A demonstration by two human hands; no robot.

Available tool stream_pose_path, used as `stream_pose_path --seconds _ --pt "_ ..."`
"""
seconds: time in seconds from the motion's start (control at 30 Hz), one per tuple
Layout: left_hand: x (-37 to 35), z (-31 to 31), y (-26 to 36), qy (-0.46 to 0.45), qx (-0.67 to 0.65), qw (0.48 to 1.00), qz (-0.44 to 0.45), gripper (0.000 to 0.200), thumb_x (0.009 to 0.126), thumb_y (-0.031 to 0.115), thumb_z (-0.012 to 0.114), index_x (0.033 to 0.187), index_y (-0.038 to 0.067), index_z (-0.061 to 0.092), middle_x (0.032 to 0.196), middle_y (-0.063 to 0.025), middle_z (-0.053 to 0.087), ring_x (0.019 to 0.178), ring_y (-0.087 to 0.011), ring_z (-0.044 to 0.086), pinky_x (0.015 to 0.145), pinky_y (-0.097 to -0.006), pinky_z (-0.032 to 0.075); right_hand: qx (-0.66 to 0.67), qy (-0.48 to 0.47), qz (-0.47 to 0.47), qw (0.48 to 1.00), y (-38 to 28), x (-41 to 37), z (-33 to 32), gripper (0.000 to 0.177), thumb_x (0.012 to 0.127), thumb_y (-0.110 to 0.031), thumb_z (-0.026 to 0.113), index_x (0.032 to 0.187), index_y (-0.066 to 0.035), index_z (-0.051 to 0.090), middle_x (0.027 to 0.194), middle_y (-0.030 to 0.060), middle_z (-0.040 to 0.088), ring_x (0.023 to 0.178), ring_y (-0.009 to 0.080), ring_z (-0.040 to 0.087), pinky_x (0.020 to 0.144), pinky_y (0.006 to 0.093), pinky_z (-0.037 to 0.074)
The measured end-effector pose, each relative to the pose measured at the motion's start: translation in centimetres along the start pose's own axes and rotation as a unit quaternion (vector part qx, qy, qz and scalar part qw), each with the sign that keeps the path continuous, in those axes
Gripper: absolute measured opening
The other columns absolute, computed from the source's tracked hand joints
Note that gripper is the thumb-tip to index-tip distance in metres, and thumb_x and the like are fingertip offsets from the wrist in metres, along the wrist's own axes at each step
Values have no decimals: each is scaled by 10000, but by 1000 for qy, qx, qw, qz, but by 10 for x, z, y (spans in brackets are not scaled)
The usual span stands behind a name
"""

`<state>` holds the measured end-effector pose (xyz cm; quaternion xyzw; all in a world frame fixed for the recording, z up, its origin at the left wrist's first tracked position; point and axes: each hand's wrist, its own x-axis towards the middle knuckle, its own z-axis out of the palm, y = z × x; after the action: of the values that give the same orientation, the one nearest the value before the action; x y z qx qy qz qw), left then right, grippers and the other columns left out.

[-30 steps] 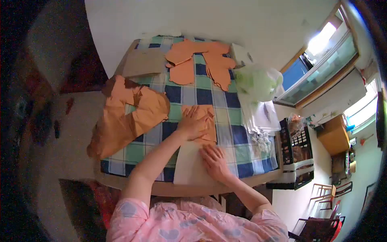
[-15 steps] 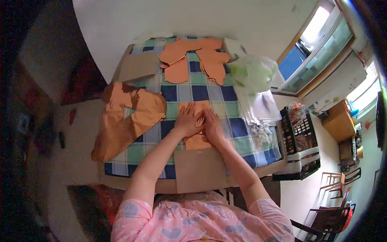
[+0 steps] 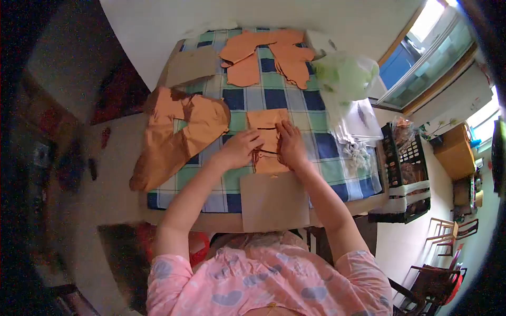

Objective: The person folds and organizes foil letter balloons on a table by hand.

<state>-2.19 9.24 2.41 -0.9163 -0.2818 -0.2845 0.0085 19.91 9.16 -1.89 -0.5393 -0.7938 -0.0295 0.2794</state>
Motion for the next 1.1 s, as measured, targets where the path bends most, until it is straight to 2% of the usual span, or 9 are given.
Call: stream_pose_path --seconds 0.3,0.5,0.57,0.63,0.7,0.77,0.87,0.97,1.1 --pt "-4 35 -7 -38 -45 998 -8 240 708 95 612 941 40 614 1002 -93 597 997 -278 542 855 -357 465 -19 -30 10 999 -1 4 -7 423 816 -60 471 1238 -38 487 1296 175 476 1240 332 411 1011 476 325" --pt "-27 26 30 1 -42 998 -44 313 756 96 582 1063 33 578 1179 -150 547 1164 -311 474 979 -402 401 -29 -34 2 999 -3 6 -13 388 849 -72 465 1235 -42 484 1295 183 470 1234 350 408 1000 442 344" --pt "-31 31 30 -8 -69 995 -70 323 770 93 568 1087 32 571 1230 -159 518 1198 -320 450 1011 -421 368 255 5 202 945 -18 10 -31 323 855 -95 491 1172 -37 509 1219 184 510 1154 359 462 947 423 386" --pt "-33 33 29 -10 -83 993 -81 332 777 88 558 1104 34 566 1253 -163 505 1215 -324 439 1026 -432 354 291 25 271 917 -17 3 -41 264 848 -126 534 1095 -33 527 1117 176 545 1053 362 508 879 410 421" --pt "-33 34 27 -8 -84 994 -76 340 776 81 552 1113 39 562 1246 -162 508 1214 -322 441 1021 -434 357 90 26 217 972 8 -29 -57 229 827 -163 593 1005 -30 539 990 161 575 930 360 547 799 404 450" --pt "-33 35 26 -1 -87 993 -74 340 775 70 543 1114 48 562 1234 -161 516 1209 -326 445 1023 -438 355 114 -28 247 962 0 -71 -82 247 782 -198 655 921 -36 530 849 132 570 802 333 555 712 411 453" --pt "-31 31 32 8 -95 992 -85 368 770 58 533 1137 58 546 1212 -159 527 1192 -329 459 1019 -441 353 83 -84 249 961 -20 -114 -99 276 758 -204 687 918 -35 538 839 130 572 789 303 562 690 383 458" --pt "-26 23 31 3 -198 975 -101 433 764 58 535 1195 72 506 1190 -155 538 1156 -330 480 1004 -438 359 34 -53 257 964 -20 -124 -82 254 766 -190 677 901 -24 540 786 118 577 713 266 570 650 361 462" --pt "-29 26 24 -33 -228 964 -130 509 789 89 554 1281 79 428 1176 -151 543 1110 -329 500 977 -428 372 194 -31 318 927 -6 -110 -74 182 820 -149 619 897 -6 539 740 125 600 658 244 587 610 344 461"
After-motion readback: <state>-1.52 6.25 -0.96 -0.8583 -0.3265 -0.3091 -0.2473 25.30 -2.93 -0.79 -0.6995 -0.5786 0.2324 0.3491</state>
